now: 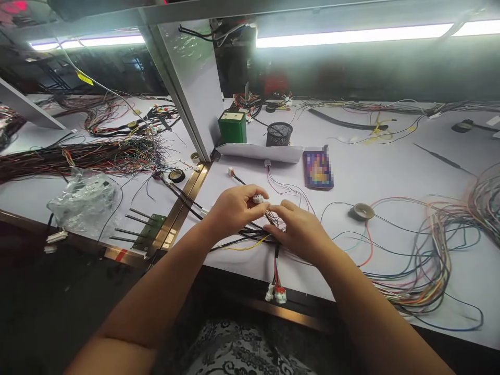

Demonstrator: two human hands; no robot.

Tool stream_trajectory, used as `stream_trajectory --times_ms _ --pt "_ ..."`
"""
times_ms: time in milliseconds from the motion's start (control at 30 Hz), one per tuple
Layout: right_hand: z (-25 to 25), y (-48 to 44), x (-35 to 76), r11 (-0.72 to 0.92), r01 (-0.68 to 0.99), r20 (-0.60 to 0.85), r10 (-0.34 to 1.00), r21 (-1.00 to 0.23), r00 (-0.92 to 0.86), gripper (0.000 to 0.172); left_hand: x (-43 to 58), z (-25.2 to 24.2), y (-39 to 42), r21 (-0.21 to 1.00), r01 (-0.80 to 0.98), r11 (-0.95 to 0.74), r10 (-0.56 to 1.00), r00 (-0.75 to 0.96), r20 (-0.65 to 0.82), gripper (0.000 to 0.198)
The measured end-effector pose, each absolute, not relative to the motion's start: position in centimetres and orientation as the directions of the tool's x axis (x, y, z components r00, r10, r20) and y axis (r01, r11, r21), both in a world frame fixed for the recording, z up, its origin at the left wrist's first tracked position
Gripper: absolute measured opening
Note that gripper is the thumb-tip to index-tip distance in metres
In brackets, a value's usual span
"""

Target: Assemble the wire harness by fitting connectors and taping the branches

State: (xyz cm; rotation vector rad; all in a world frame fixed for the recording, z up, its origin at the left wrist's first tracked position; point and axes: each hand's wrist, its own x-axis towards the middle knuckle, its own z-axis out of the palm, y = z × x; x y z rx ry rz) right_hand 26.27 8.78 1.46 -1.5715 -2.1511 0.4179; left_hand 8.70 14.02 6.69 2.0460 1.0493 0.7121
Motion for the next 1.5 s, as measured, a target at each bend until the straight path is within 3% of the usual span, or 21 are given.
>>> stream_trajectory --times_ms 67,167,300,467,533,600,633,800,900,1067,1167,1233,1300,1333,1400,1500 --pt "2.1 9.1 26.1 0.339 0.769 0.184 0.941 -0.542 -0.284 0.013 8.8 7.0 13.9 0.785 0.426 -0.450 0.816 0.553 0.168 0.014" --pt "1.2 9.1 25.9 0.354 0.742 0.125 0.929 -0.569 -0.348 0.025 8.6 7.1 13.6 0.812 0.431 -0.394 0.835 0.536 0.120 0.011" --pt "-1.3 8.2 26.1 0.299 0.762 0.040 0.940 -0.574 -0.339 0.028 8.0 6.6 13.3 0.886 0.417 -0.203 0.885 0.464 -0.016 0.017" --pt "-0.9 9.5 28.4 0.213 0.607 -0.020 0.935 -0.766 -0.354 0.027 7.3 5.9 12.8 0.908 0.396 -0.138 0.891 0.449 -0.060 0.020" --pt "-0.1 11.2 29.6 0.174 0.660 0.056 0.979 -0.731 -0.196 0.035 7.0 5.6 12.5 0.911 0.386 -0.147 0.878 0.475 -0.060 0.023" --pt "0.5 13.0 30.1 0.184 0.764 0.162 0.981 -0.618 -0.105 0.025 6.7 5.4 12.0 0.915 0.376 -0.144 0.871 0.486 -0.063 0.026" --pt "0.7 13.6 30.0 0.212 0.791 0.166 0.976 -0.573 -0.141 0.020 6.5 5.3 11.8 0.916 0.374 -0.144 0.868 0.492 -0.064 0.027" --pt "0.6 14.5 28.1 0.286 0.804 -0.144 0.899 -0.521 -0.413 0.019 5.8 5.1 10.6 0.848 0.414 -0.332 0.802 0.597 0.022 0.019" --pt "0.3 14.2 28.3 0.268 0.807 -0.173 0.895 -0.526 -0.410 0.019 5.3 5.0 10.3 0.788 0.410 -0.460 0.763 0.636 0.115 0.012" --pt "0.3 13.1 31.7 -0.009 0.678 -0.035 0.999 -0.735 -0.025 0.027 4.3 4.2 10.2 0.795 0.479 -0.371 0.809 0.588 0.023 0.009" --pt "0.0 11.7 35.4 -0.009 0.324 0.090 0.954 -0.946 0.288 0.024 3.9 3.5 10.1 0.854 0.489 -0.179 0.871 0.482 -0.093 0.018" --pt "-0.5 10.5 38.9 0.007 0.173 0.104 0.824 -0.985 0.557 0.021 3.6 3.0 10.2 0.886 0.461 -0.045 0.893 0.417 -0.172 0.024" --pt "-1.3 9.2 42.8 -0.217 0.292 0.080 0.662 -0.932 0.745 0.017 3.2 2.7 10.3 0.898 0.438 0.042 0.889 0.393 -0.234 0.028" --pt "-1.6 8.7 44.6 -0.403 0.390 0.078 0.606 -0.828 0.792 0.016 3.1 2.6 10.3 0.898 0.435 0.062 0.887 0.388 -0.250 0.029" --pt "-2.1 8.1 47.2 -0.597 0.468 0.075 0.563 -0.652 0.823 0.018 2.9 2.4 10.4 0.898 0.437 0.054 0.892 0.384 -0.240 0.031" --pt "-1.5 9.0 46.9 -0.625 0.631 0.239 0.597 -0.460 0.766 0.047 3.1 2.3 10.6 0.899 0.433 -0.057 0.911 0.390 -0.130 0.033"
